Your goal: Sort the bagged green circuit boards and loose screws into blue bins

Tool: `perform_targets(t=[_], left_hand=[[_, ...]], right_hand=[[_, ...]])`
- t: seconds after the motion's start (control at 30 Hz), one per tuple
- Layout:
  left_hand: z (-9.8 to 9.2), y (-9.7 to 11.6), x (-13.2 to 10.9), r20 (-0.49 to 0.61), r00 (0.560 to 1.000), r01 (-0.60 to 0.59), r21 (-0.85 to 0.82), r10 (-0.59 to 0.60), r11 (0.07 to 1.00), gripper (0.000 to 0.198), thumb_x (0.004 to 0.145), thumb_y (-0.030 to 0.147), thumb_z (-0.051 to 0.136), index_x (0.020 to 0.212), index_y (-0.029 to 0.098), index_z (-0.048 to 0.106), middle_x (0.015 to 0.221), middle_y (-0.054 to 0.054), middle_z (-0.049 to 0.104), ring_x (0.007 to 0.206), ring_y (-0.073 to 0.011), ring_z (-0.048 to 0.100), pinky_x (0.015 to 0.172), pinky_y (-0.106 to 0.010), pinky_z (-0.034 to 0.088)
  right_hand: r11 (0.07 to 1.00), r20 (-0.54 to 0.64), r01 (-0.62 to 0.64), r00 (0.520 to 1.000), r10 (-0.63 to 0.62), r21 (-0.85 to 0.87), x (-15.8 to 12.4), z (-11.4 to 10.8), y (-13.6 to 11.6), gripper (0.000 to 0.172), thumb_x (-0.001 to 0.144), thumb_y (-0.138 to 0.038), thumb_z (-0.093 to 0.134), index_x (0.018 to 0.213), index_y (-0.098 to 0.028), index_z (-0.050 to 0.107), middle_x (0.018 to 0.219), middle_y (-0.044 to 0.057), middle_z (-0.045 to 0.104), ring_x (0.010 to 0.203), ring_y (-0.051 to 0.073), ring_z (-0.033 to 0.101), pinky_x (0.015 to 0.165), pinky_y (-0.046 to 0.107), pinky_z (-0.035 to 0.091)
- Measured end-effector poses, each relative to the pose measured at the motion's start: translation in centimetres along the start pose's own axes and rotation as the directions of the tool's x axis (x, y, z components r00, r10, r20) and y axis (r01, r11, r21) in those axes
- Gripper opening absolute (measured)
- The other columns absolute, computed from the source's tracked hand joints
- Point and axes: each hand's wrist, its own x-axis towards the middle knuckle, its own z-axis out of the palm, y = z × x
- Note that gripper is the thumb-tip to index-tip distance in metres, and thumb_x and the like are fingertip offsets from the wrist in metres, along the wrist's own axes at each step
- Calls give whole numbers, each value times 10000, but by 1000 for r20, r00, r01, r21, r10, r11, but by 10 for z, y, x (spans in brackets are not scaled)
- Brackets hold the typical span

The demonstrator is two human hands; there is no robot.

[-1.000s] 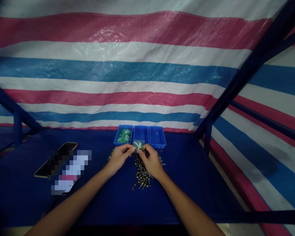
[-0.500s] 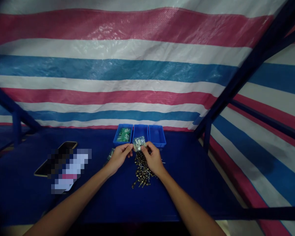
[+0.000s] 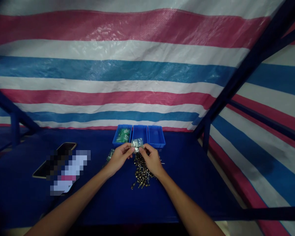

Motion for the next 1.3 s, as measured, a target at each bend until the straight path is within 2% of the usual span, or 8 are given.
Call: perform_targets(t=[0.23,0.33,0.53,0.73,0.87,1.0,1.13,1.3], left_hand=[[-3,3,1,-133,984,-110,84,120,990,313,962,499,684,971,186,690,808,-2,682,661,-137,595,637,-251,472],[-7,3,3,-100,990,-87,84,95,993,336,980,517,652,944,184,678,814,-12,705,647,-138,612,601,-240,450],[-7,1,3,-22,998,-57,110,60,992,342,961,517,675,891,182,697,741,5,679,617,-134,599,606,-241,455],[-6,-5,3,-102,984,-127,167,146,978,319,948,483,700,1068,198,779,859,-21,691,670,-143,595,631,-255,483],[-7,-6,3,-121,985,-103,150,121,983,333,936,469,720,1125,209,807,834,-33,722,661,-155,591,619,-270,495],[-7,3,1,-104,988,-106,97,116,990,314,988,439,658,1159,218,800,932,-53,789,823,-198,703,782,-312,541],[-7,11,0,-106,988,-108,75,116,991,338,1012,457,621,1169,219,802,1025,-70,803,913,-220,717,791,-310,538],[-4,4,3,-146,984,-106,-22,101,994,382,892,429,790,1197,200,757,1016,-64,779,871,-193,705,802,-299,548]], right_hand=[[998,7,42,999,-41,-36,0,1,-5,289,1021,-485,592,919,-230,684,831,10,642,777,201,576,744,304,464],[998,4,48,999,-48,-34,0,1,-5,272,1021,-478,599,955,-232,695,878,17,670,812,208,602,775,311,482],[999,-25,54,998,-54,-3,0,1,-2,237,1009,-476,621,1040,-243,648,842,-1,597,761,194,565,732,301,471],[992,-77,102,991,-107,-70,3,-3,-6,181,979,-409,672,957,-230,689,841,6,586,769,191,543,733,308,444],[999,-90,43,995,-45,-22,4,-5,-8,188,979,-407,663,1001,-232,729,740,-13,562,693,189,532,676,306,426],[999,-57,19,998,-16,36,3,-6,-12,241,1027,-405,579,1028,-237,752,926,38,707,801,213,612,768,331,469],[999,-75,17,997,-13,44,3,-5,-11,223,1005,-425,630,1037,-241,751,967,39,712,847,219,620,778,326,471],[996,-102,21,995,-11,89,4,0,-3,225,923,-406,757,1044,-238,670,885,2,637,702,165,534,686,295,430]])
